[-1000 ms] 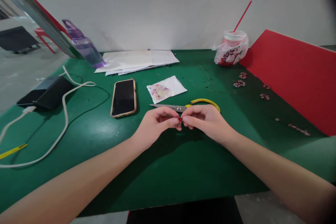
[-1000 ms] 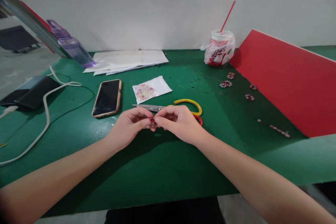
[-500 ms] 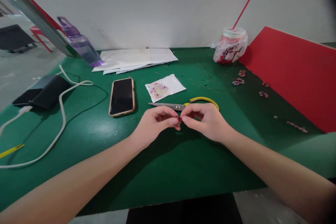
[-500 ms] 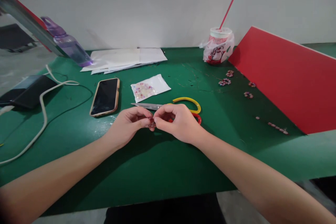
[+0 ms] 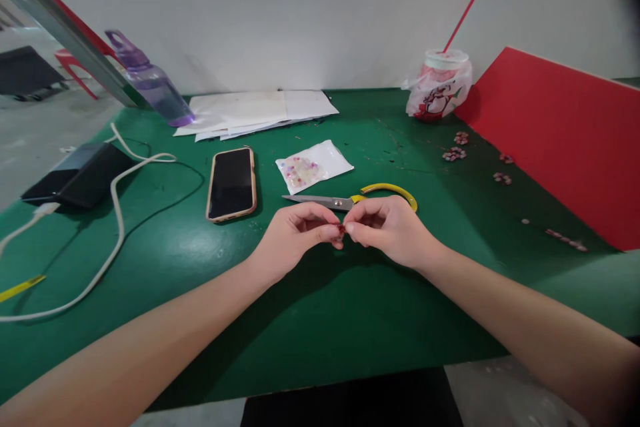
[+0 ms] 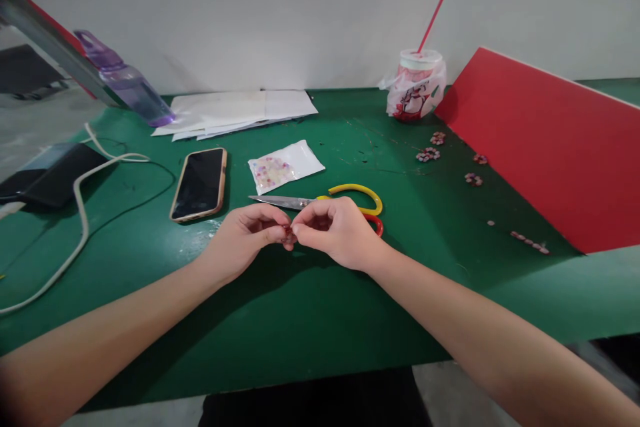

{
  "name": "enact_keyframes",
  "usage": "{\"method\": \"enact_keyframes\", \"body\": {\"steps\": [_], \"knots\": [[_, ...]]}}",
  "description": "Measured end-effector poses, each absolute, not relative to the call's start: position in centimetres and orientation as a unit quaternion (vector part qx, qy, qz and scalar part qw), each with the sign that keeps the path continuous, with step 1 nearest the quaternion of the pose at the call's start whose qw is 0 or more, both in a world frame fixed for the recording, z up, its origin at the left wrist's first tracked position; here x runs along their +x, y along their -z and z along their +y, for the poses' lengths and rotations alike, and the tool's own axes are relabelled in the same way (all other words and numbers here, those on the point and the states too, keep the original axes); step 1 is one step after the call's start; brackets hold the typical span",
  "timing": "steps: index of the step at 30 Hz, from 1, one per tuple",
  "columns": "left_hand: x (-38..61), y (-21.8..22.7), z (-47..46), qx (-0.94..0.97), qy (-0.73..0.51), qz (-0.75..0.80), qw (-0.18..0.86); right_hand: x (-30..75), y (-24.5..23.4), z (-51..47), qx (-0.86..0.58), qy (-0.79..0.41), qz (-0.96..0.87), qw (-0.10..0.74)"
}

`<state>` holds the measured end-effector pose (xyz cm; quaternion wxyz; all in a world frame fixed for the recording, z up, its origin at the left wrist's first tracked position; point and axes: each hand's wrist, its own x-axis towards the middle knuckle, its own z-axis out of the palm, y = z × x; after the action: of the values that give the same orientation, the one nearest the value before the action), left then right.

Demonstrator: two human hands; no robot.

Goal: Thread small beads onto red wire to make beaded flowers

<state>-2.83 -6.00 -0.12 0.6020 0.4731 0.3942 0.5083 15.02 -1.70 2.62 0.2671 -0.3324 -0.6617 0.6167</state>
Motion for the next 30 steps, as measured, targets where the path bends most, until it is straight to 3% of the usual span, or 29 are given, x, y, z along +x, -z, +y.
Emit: {"method": "enact_keyframes", "body": {"steps": [13, 30], "knots": [[-2.74, 0.02, -5.88, 0.425, -0.546, 0.394, 0.605, 14.92, -2.47, -1.30, -0.355, -0.625, -0.603, 0.347], [-2.93, 0.58, -5.79, 0.415, -0.559, 0.390, 0.603, 15.19, -2.08, -1.66, -0.318, -0.484, -0.745, 0.331]]}}
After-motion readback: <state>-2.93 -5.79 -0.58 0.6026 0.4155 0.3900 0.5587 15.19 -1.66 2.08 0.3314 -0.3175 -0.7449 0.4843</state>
